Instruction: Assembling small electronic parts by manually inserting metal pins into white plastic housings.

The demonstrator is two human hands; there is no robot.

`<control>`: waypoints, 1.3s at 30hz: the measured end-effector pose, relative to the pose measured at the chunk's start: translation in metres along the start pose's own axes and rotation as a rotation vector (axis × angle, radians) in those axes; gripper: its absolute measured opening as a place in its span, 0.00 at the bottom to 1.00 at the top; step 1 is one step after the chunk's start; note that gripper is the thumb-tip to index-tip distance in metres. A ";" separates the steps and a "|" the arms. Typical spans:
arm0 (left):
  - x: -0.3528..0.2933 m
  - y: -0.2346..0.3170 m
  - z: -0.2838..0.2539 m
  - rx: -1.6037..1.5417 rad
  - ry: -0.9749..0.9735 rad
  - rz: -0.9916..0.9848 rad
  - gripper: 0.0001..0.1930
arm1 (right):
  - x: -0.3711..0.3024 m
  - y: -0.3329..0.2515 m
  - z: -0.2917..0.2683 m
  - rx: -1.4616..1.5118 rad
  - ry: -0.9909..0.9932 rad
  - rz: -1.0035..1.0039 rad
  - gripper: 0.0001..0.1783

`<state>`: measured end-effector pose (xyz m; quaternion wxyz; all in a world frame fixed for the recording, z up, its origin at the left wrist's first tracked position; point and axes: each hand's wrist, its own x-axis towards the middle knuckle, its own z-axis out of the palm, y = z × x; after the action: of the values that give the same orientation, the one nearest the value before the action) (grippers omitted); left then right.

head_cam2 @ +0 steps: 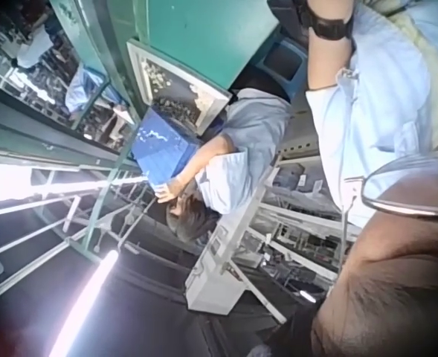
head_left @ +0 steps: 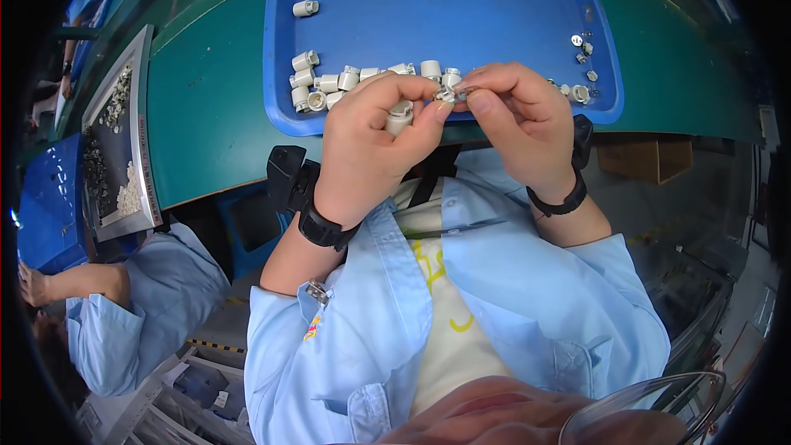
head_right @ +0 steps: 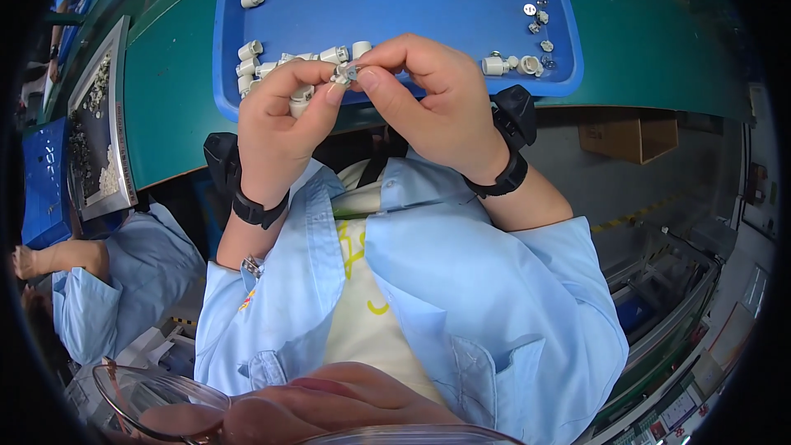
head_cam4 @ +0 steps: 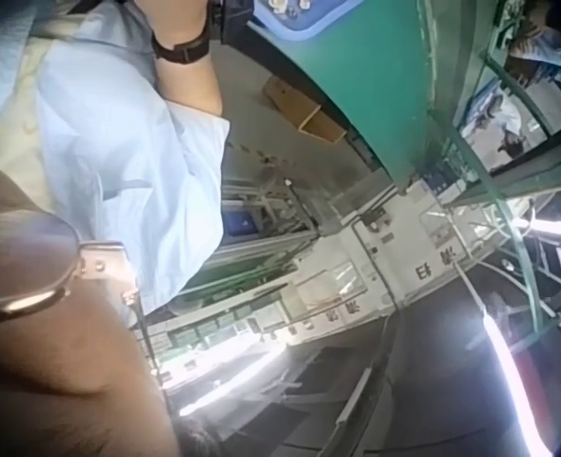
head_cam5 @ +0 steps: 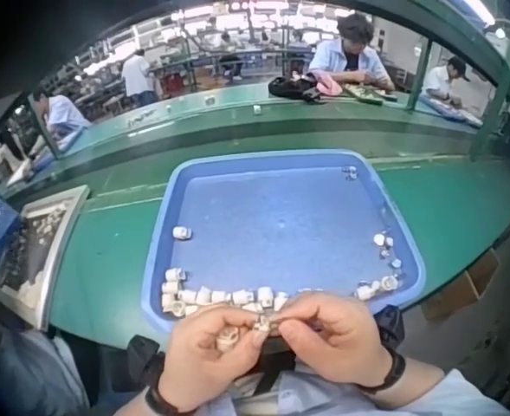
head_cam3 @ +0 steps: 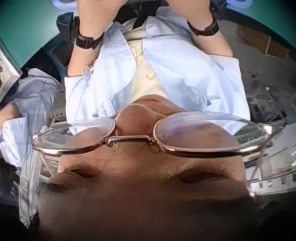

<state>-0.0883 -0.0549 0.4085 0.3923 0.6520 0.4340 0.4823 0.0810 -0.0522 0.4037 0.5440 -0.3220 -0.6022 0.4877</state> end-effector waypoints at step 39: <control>-0.007 0.006 -0.040 -0.508 0.008 -0.134 0.15 | 0.018 -0.017 0.014 -0.044 -0.056 0.036 0.09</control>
<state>-0.1271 -0.0599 0.4210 0.5727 0.5006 0.3429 0.5512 0.0661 -0.0446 0.4268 0.5107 -0.3311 -0.6218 0.4928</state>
